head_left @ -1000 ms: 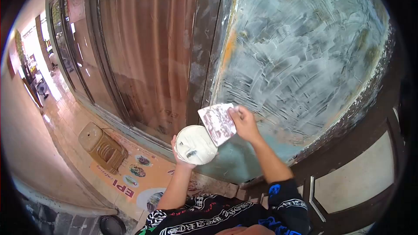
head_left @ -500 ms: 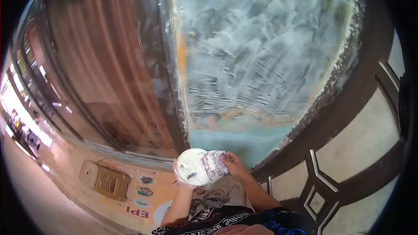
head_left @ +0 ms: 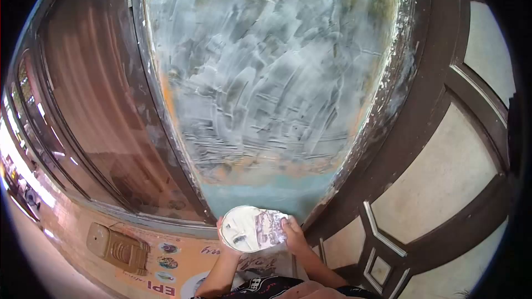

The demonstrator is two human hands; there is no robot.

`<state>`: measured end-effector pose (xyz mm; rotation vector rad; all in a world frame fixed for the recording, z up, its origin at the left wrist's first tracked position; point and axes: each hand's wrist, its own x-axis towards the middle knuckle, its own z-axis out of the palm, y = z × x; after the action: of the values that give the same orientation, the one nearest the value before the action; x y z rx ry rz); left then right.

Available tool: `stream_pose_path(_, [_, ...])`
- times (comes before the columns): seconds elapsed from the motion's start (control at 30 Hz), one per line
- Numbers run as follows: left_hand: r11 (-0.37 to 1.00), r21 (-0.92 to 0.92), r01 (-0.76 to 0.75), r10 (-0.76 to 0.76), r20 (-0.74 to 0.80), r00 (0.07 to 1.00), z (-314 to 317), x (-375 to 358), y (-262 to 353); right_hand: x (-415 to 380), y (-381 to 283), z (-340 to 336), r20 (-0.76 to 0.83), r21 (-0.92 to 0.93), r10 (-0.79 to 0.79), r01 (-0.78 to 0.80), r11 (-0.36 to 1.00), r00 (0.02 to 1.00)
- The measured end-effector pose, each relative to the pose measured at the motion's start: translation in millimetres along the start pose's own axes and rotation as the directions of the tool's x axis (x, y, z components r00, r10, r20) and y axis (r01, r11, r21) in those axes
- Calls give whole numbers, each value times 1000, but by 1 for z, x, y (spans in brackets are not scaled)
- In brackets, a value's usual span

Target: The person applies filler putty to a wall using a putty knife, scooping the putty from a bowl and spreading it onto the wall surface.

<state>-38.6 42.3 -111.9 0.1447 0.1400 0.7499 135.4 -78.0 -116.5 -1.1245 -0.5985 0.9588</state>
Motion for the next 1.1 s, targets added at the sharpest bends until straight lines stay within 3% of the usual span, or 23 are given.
stream_pose_path(0.1, [998,-52,-31,30,-9,1000,3,8,-32,1,-11,-33,60,0,4,-4,1000,998])
stream_pose_path(0.23, [986,-164,39,-21,110,994,12,13,-65,13,-12,-66,105,99,-67,56,993,992])
stream_pose_path(0.27, [993,-118,-6,7,8,1000,5,14,-72,14,-13,-71,111,102,-62,51,993,992])
stream_pose_path(0.37, [994,-109,-31,34,23,999,5,16,-86,11,-24,-80,106,-14,-46,48,999,993])
stream_pose_path(0.4, [988,-149,-33,31,-15,999,8,17,-89,7,-34,-76,111,27,-7,4,1000,994])
stream_pose_path(0.43, [997,-47,-63,63,-14,998,9,17,-93,8,-33,-79,117,26,-10,7,1000,993])
stream_pose_path(0.5, [993,-104,-61,68,69,995,11,16,-98,13,-28,-86,137,-51,-34,41,998,990])
stream_pose_path(0.63, [993,-79,-93,94,21,995,22,17,-106,10,-59,-72,113,64,-45,38,997,993])
stream_pose_path(0.67, [991,-70,-112,113,11,993,24,18,-107,16,-56,-76,119,7,-87,87,996,989])
stream_pose_path(0.77, [990,-49,-134,136,31,990,38,22,-106,33,-61,-84,215,-7,-29,31,999,976])
stream_pose_path(0.83, [984,-24,-178,177,-20,984,47,23,-106,38,-73,-83,196,-48,-6,16,999,981])
stream_pose_path(0.93, [990,-37,-138,140,46,989,61,24,-108,40,-93,-74,192,-116,-121,145,983,974])
stream_pose_path(1.03, [988,-28,-149,151,62,987,61,27,-113,46,-97,-73,288,-252,-18,94,963,957])
stream_pose_path(1.1, [991,-68,-115,123,131,984,64,31,-113,47,-110,-69,303,-279,-42,131,951,952])
